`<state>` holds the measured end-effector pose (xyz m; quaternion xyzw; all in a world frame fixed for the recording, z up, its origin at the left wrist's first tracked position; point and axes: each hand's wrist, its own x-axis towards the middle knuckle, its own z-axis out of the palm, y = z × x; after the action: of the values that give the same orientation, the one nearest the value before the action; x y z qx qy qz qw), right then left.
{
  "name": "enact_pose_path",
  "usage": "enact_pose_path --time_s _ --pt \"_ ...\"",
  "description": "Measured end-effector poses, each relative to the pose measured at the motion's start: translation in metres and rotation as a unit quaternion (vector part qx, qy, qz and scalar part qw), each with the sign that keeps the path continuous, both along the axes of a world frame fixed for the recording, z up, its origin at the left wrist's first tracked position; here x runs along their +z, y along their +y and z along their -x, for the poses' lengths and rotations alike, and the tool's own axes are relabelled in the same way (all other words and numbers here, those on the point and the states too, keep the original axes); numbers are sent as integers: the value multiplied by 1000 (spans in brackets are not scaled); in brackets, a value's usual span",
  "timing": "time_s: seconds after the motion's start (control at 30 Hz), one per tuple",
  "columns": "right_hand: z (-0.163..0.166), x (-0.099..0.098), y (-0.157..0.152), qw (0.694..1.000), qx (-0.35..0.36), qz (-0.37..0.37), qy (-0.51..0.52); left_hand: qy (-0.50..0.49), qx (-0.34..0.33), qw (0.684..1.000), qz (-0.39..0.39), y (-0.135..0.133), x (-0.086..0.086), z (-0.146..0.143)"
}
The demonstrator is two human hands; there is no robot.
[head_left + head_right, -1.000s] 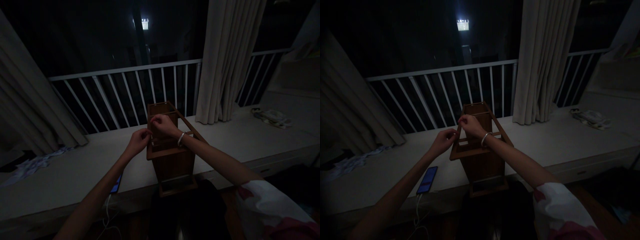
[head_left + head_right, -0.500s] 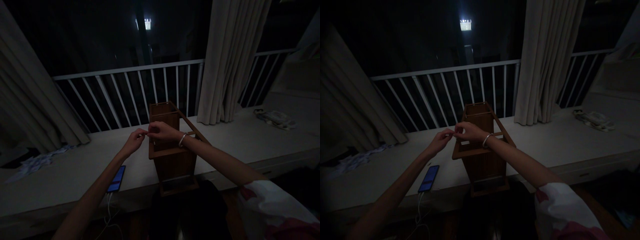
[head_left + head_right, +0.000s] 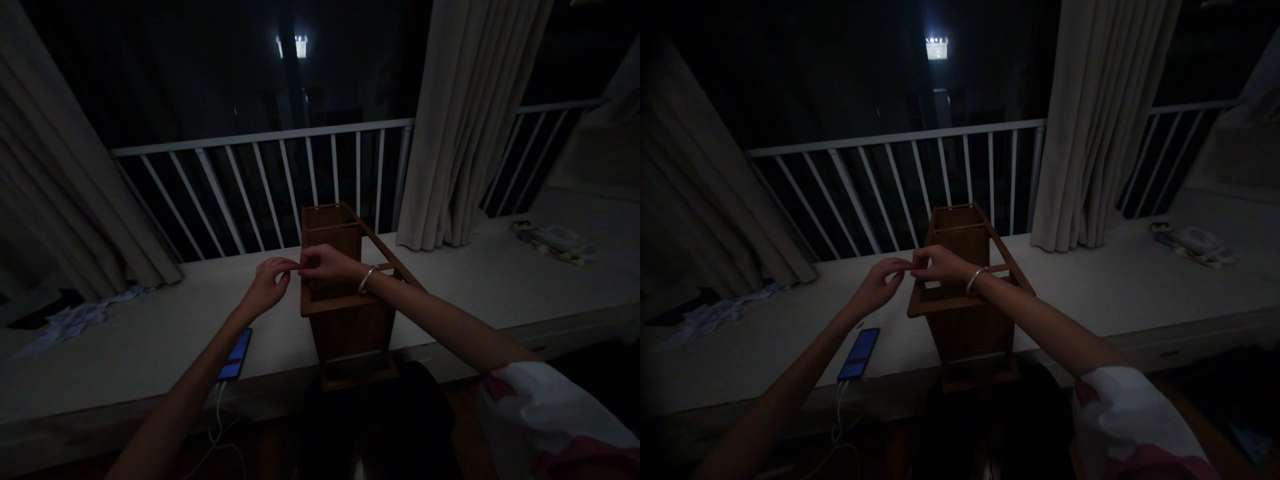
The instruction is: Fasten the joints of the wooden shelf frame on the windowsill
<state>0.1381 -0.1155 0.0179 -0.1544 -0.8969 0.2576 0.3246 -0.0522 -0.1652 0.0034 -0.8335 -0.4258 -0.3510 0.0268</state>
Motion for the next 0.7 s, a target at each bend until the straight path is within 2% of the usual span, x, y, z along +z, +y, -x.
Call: enact_pose_path --time_s 0.17,0.27,0.47,0.7 --pt "0 1 -1 1000 4 13 2 63 85 993 -57 -19 0 -5" --pt "0 1 -1 1000 0 7 -2 76 113 987 -84 -29 -3 -6" --pt "-3 3 -1 998 24 -48 -32 63 108 988 -91 -43 -5 1" --pt "-2 1 4 995 47 -69 -49 -21 70 997 -37 -69 2 -5"
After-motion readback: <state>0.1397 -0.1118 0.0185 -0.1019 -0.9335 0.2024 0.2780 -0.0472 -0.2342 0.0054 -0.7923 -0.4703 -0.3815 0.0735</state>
